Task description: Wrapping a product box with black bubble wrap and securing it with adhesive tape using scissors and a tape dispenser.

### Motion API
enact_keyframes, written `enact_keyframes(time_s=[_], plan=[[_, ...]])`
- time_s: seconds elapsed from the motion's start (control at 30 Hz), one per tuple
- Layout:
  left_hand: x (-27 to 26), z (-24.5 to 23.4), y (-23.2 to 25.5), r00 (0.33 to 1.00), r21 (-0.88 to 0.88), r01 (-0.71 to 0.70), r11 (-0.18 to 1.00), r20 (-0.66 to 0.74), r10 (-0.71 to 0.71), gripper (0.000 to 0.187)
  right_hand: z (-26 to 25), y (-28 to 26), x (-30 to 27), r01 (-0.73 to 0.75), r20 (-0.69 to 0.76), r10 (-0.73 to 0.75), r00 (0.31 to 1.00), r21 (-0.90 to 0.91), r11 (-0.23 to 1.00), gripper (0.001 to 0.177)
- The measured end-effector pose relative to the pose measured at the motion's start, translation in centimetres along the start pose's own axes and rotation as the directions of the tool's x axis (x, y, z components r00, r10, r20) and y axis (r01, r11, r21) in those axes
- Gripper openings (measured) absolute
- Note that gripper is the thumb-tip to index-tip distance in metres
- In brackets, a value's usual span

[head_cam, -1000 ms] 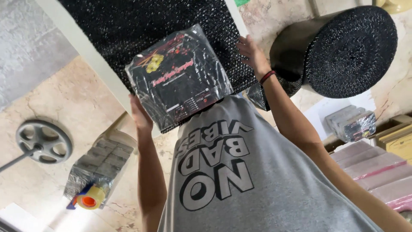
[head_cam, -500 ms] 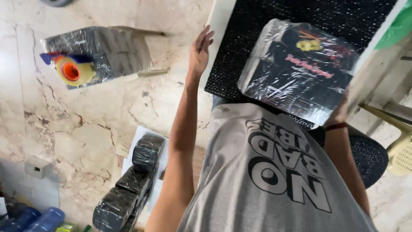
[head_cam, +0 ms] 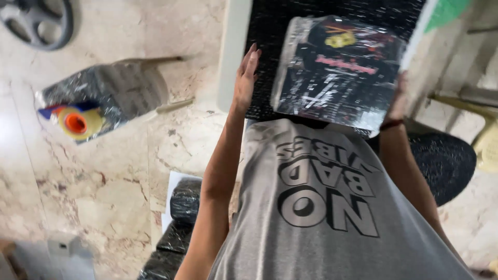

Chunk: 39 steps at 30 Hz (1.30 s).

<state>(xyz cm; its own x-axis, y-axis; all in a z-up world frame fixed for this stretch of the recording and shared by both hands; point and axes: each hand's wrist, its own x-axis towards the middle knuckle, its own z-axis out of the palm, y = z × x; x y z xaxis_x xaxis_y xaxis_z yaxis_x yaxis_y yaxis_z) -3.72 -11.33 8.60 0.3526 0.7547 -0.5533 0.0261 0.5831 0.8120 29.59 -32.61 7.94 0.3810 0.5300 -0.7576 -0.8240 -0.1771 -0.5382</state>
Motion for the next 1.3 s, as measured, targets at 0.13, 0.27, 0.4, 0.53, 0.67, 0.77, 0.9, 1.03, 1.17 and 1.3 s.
enact_keyframes(time_s=[0.13,0.27,0.4,0.53,0.67,0.77,0.9,1.03,1.17,1.3], plan=[[1.7,6.1,-0.1,0.98,0.084,0.102,0.991,0.165,-0.115,0.08,4.7,0.6,-3.4,-0.034,0.232,-0.005,0.973,0.165,0.986,0.074],[0.2,8.6,4.2,0.909,-0.269,0.398,0.877,0.241,-0.339,0.075,8.1,0.8,-4.2,0.041,-0.01,-0.04,0.999,0.233,0.972,0.083],[-2.6,10.0,8.2,0.941,-0.045,0.122,0.991,0.322,-0.102,0.043,8.2,-0.3,-4.1,-0.023,-0.081,0.035,0.996,0.139,0.99,0.081],[-3.2,9.6,7.9,0.944,0.055,0.015,0.998,0.328,-0.032,0.038,8.4,-0.4,-4.9,-0.072,-0.121,0.076,0.99,0.043,0.997,0.084],[-2.2,9.2,6.9,0.952,0.062,0.007,0.998,0.306,-0.026,0.038,8.8,-0.9,-4.6,-0.102,-0.149,0.108,0.983,0.051,0.994,0.087],[-1.7,8.8,6.1,0.956,0.073,0.009,0.997,0.293,-0.03,0.038,7.2,-0.2,-3.6,-0.083,-0.126,0.093,0.988,0.088,0.993,0.086],[-0.9,8.3,5.1,0.958,0.081,0.007,0.997,0.285,-0.029,0.039,8.6,-0.9,-4.6,-0.086,-0.125,0.091,0.988,0.045,0.995,0.086],[-0.3,7.8,3.9,0.962,0.091,0.012,0.996,0.271,-0.036,0.04,8.2,-1.0,-4.5,-0.082,-0.115,0.084,0.99,0.017,0.996,0.087],[0.3,7.2,2.8,0.967,0.102,0.009,0.995,0.253,-0.035,0.041,8.6,-1.4,-4.8,-0.071,-0.107,0.071,0.992,-0.003,0.997,0.083],[1.1,6.7,1.8,0.968,0.111,0.012,0.994,0.247,-0.04,0.042,7.0,-0.9,-3.7,-0.059,-0.11,0.06,0.992,0.017,0.998,0.082]])
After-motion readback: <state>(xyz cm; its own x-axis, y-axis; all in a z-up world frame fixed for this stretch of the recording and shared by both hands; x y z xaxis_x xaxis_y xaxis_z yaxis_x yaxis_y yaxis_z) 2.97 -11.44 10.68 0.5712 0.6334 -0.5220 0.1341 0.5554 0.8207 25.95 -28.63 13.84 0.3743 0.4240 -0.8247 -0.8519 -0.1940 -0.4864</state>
